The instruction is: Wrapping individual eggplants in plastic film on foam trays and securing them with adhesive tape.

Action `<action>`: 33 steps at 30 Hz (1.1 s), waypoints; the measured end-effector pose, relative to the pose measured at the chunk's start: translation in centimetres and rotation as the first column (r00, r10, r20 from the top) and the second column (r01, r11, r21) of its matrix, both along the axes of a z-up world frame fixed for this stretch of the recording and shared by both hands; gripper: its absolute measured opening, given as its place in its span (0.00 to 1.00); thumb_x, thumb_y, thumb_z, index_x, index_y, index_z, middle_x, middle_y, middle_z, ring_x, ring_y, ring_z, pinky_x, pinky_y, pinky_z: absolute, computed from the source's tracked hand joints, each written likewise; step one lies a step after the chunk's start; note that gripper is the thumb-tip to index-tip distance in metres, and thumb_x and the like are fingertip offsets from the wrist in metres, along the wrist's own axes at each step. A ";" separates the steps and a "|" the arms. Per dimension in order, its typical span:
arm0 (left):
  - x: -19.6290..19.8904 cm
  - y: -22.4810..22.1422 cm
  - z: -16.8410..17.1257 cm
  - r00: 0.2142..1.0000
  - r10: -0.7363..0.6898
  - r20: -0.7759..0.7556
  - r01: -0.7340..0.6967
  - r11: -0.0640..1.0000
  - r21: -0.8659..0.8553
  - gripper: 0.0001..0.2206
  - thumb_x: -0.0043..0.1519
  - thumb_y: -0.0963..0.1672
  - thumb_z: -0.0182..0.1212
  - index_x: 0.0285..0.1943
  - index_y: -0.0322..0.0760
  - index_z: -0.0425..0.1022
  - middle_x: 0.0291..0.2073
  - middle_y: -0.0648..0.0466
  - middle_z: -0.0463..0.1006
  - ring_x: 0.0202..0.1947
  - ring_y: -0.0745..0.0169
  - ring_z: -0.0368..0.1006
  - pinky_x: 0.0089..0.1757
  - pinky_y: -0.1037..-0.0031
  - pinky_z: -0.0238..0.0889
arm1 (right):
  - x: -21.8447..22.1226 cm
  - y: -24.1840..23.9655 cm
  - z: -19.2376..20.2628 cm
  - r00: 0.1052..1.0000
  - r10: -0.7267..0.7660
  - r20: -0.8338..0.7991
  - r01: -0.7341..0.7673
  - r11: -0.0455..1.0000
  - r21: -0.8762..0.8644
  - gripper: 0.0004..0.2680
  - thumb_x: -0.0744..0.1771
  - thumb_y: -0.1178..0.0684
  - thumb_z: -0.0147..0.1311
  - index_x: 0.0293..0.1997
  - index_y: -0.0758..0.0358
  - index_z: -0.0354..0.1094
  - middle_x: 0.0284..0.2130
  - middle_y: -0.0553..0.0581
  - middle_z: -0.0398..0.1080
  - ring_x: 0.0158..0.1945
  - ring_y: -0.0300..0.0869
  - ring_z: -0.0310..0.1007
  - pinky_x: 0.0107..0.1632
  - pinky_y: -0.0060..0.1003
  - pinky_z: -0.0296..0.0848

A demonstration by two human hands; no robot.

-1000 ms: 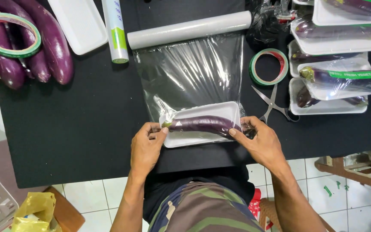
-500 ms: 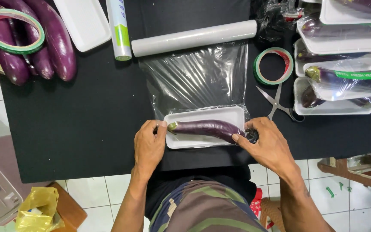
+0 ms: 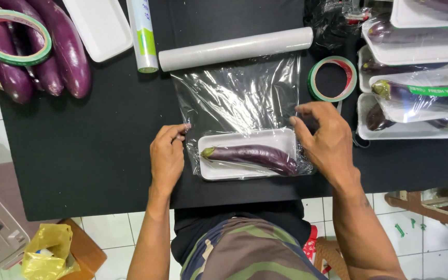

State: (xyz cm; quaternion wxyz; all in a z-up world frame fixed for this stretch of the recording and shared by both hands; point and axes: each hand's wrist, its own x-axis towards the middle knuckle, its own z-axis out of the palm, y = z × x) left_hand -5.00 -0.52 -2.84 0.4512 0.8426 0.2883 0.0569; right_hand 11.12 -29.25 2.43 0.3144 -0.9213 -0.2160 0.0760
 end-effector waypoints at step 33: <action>5.0 2.5 0.8 0.798 -0.579 -0.167 0.601 0.787 0.143 0.03 0.58 0.42 0.69 0.38 0.44 0.80 0.34 0.55 0.74 0.42 0.53 0.72 0.40 0.63 0.71 | -1.7 -0.7 -0.7 0.955 -0.172 -0.241 0.118 0.968 -0.220 0.03 0.67 0.54 0.63 0.40 0.60 0.79 0.27 0.57 0.74 0.33 0.51 0.78 0.35 0.45 0.73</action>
